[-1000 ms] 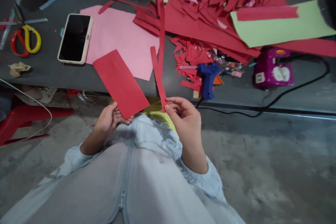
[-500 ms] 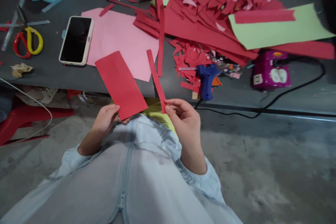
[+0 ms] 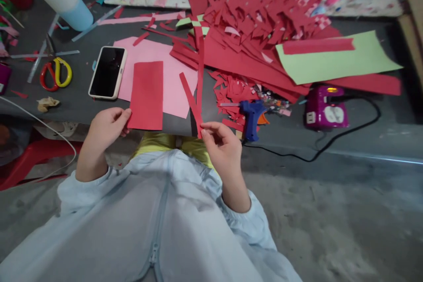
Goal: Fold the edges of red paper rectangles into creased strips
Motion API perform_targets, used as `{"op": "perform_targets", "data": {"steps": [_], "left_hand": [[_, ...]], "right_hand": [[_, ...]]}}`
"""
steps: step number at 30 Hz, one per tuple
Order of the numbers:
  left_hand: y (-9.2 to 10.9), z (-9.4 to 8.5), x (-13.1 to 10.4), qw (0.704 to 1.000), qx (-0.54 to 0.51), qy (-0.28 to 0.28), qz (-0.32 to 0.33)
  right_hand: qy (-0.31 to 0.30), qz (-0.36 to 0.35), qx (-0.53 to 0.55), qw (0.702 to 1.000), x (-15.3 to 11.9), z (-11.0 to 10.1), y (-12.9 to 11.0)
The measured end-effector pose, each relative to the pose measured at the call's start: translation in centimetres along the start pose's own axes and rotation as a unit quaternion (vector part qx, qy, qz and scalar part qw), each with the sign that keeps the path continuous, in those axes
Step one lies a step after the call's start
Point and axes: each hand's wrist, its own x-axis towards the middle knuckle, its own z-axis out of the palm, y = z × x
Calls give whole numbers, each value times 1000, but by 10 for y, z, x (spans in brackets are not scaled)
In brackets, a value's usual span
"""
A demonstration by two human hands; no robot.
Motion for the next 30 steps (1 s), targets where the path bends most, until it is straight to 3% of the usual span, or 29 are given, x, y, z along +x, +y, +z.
{"op": "perform_targets", "data": {"steps": [4,9,12,17,30], "left_hand": [[-3,-11,0,992,107,61,20],[-15,-9,-17,983,114,136,43],[-25,-2,-30,980,105,163,50],[-38,11,-53,981,83,160,74],[-38,28,-120,974,56,170,142]], "right_hand": [[40,-129,-132,982,22,16,13],[74,-223,-264,935,36,30,34],[84,-239,-287,924,37,32,40],[71,-255,-313,912,36,34,41],[62,-242,-273,929,41,40,38]]}}
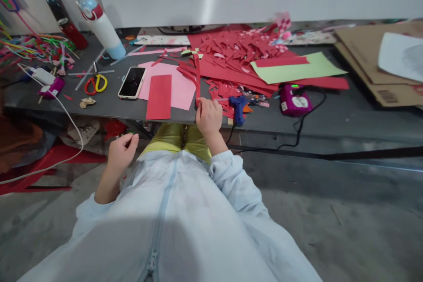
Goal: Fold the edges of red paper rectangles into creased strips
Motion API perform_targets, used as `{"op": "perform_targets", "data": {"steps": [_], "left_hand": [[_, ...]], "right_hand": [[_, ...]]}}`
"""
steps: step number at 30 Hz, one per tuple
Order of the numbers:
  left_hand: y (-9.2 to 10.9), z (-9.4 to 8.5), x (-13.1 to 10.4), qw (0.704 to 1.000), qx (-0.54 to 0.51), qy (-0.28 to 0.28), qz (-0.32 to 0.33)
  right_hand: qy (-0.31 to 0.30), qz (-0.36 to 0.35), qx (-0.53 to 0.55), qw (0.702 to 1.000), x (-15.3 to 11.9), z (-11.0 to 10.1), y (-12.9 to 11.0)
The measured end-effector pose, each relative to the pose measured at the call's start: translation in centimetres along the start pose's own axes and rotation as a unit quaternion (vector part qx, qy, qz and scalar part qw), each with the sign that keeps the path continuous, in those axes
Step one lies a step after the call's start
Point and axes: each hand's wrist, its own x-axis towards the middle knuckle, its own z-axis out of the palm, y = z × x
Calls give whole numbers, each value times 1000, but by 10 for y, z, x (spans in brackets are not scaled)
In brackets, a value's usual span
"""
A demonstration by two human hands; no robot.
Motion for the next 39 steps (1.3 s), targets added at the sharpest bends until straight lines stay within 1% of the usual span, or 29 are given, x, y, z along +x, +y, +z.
{"op": "perform_targets", "data": {"steps": [6,11,15,18,22,25,28,32,35,39], "left_hand": [[10,-3,-16,1000,-11,-3,26],[21,-16,-25,999,-10,8,32],[33,-23,-27,999,-12,10,48],[41,-23,-27,998,-8,-10,68],[45,-20,-23,995,-1,-48,90],[45,-18,-19,993,-5,-64,98],[45,-17,-14,991,-17,-83,99],[43,-18,-2,989,-33,-112,87],[38,-20,16,988,-38,-128,75],[33,-20,50,986,-39,-148,62]], "right_hand": [[11,6,67,998,5,-4,0],[23,33,165,985,2,-21,-3],[10,60,269,961,-15,-36,-6],[-3,91,330,940,-30,-42,-5],[-41,114,391,912,-43,-45,-3],[-68,121,407,903,-45,-47,-3],[-90,123,397,905,-43,-48,-5],[-108,121,359,919,-35,-51,-10],[-108,105,319,936,-25,-56,-14],[-106,79,279,951,-9,-62,-17]]}}
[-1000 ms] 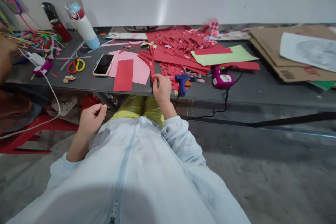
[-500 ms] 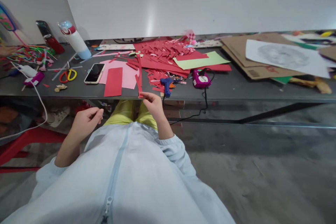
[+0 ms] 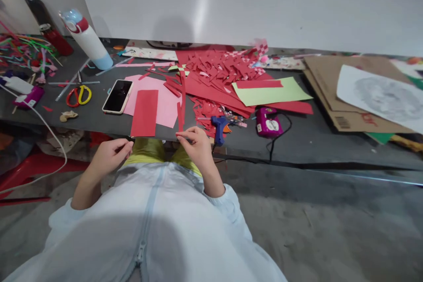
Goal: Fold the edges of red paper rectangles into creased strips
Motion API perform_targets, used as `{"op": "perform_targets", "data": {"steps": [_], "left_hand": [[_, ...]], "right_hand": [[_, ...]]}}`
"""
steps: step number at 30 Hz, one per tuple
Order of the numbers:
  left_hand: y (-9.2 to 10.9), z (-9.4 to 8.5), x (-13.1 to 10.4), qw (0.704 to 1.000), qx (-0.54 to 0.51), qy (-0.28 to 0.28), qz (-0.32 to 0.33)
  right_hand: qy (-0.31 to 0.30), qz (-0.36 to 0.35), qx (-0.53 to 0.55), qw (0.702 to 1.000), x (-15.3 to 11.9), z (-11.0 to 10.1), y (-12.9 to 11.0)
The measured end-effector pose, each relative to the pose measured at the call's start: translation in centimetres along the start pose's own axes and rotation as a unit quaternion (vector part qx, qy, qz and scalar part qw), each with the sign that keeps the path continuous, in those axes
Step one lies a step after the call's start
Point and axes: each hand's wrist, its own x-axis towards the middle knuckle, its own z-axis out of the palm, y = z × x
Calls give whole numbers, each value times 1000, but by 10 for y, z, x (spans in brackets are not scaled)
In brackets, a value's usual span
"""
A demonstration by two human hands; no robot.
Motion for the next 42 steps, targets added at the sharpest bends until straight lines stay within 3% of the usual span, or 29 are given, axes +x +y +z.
{"op": "perform_targets", "data": {"steps": [7,16,24,32,42], "left_hand": [[-16,-14,47,999,8,-31,-29],[-47,-19,74,996,25,-51,-74],[-55,-13,86,993,-14,-96,-62],[-64,-13,90,993,-26,-95,-73],[-68,-13,88,992,-32,-93,-78]], "right_hand": [[-53,10,-20,998,15,-4,-16],[-58,20,-46,997,30,6,-21],[-9,15,-33,999,40,12,-28],[56,-10,-3,998,38,15,-27],[53,-25,-10,998,38,20,-25]]}}
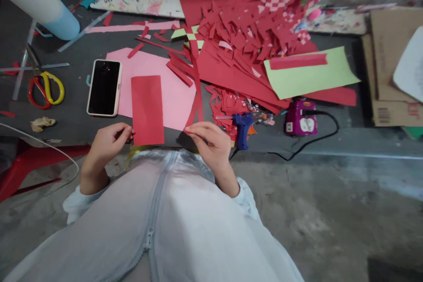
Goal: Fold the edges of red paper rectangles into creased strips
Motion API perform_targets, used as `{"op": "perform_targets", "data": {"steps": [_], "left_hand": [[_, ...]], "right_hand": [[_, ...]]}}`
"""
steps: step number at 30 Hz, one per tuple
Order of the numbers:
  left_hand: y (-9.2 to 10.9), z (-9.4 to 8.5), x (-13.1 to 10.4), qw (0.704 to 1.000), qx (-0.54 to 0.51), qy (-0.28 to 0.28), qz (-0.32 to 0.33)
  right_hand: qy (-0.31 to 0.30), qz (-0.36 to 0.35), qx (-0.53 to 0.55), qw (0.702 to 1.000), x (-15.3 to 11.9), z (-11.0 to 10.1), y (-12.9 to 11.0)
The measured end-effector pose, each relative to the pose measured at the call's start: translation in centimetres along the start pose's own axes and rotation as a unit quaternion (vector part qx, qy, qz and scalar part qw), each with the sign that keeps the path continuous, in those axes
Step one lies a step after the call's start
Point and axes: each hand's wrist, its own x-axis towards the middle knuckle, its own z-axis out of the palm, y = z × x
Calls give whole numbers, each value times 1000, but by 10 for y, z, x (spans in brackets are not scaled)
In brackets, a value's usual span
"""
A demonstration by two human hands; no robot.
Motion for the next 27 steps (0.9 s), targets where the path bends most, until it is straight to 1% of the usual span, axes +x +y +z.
{"op": "perform_targets", "data": {"steps": [4,7,11,17,19,23,27], "left_hand": [[0,1,-3,1000,0,1,2],[0,1,-5,1000,5,2,2],[-1,1,-8,1000,8,4,4],[-2,0,-11,1000,13,9,9],[-3,1,-11,1000,14,9,13],[-1,4,-11,999,18,9,31],[11,11,-6,998,17,5,66]], "right_hand": [[-14,-37,12,999,-2,-2,-3],[-21,-62,1,998,-3,-4,-6],[-35,-58,-19,998,-5,-4,-8],[-62,-81,9,995,-6,-2,-12],[-75,-75,5,994,-6,-1,-15],[-96,-38,0,995,-4,3,-17],[-107,1,5,994,-5,7,-14]]}}
